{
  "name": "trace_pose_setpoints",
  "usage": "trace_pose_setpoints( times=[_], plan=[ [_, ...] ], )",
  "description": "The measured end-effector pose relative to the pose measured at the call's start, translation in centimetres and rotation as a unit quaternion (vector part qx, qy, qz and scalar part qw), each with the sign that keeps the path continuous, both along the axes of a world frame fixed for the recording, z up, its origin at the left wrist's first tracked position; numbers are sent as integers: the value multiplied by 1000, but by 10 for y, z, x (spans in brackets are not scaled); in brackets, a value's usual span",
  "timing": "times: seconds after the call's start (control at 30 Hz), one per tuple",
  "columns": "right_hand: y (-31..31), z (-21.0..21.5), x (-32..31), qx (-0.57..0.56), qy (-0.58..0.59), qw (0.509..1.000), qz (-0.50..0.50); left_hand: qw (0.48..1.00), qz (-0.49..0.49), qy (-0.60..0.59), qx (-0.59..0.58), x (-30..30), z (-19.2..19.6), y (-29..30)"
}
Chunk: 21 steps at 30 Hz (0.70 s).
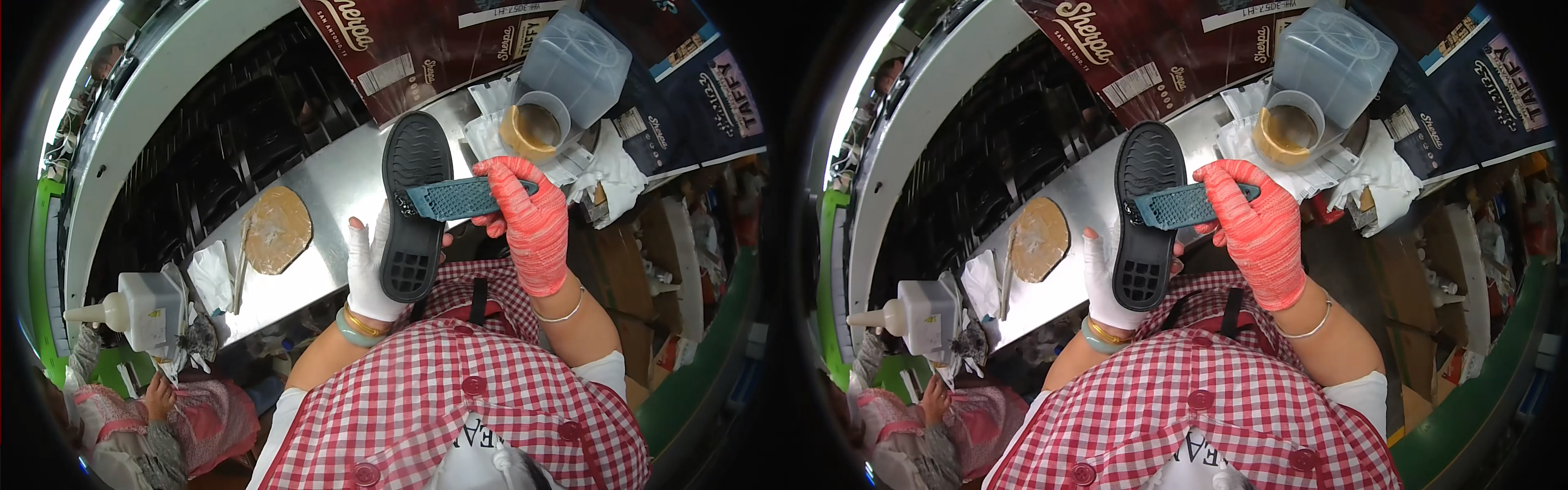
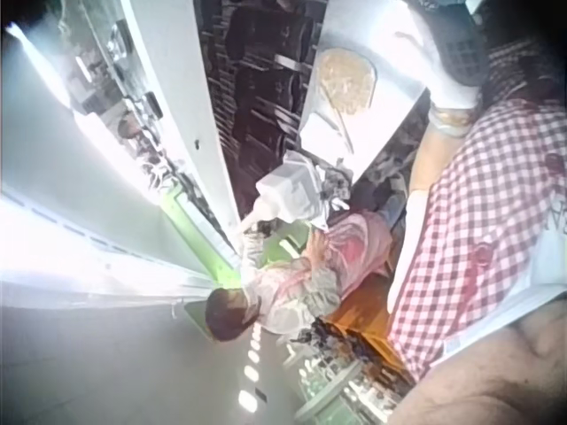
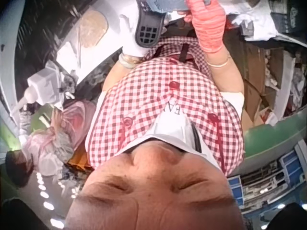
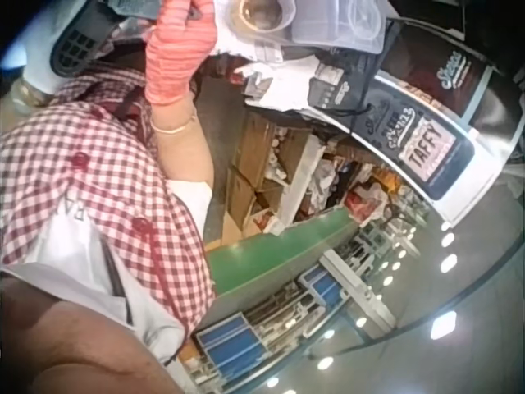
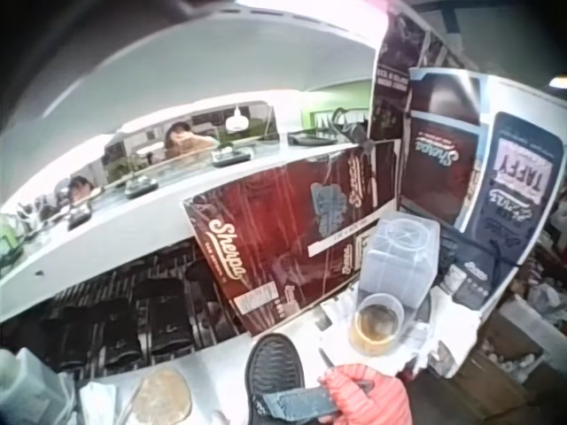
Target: The person repeatedly picks up black shoe soles from a conveyor belt, dips a small brush into a container of liquid, and scrubs the sole surface. After scrubbing, the person places the sole back onto the conveyor belt. This cycle repeats for multiple soles throughout the clip.
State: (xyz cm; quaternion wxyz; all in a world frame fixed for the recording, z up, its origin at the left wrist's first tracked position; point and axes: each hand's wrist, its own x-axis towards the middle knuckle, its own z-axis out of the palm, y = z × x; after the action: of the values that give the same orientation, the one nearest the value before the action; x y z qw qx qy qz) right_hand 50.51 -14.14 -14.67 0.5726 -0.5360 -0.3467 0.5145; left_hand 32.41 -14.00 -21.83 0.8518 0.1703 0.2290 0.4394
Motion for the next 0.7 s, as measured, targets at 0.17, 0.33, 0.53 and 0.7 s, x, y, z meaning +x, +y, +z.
trace_pose_setpoints(
  times=[0.17,0.33,0.53,0.7],
  plan=[
    [-11,1,-4,-16,-12,1000,10,999,9,-1,34,2,0,3],
    [-24,0,-12,-33,-18,999,21,995,39,-93,-6,3,-1,7],
    [-32,6,-20,-31,12,999,42,997,62,-34,1,6,2,9],
    [-35,9,-18,-33,-27,996,79,997,45,-55,-3,5,4,9]
  ],
)
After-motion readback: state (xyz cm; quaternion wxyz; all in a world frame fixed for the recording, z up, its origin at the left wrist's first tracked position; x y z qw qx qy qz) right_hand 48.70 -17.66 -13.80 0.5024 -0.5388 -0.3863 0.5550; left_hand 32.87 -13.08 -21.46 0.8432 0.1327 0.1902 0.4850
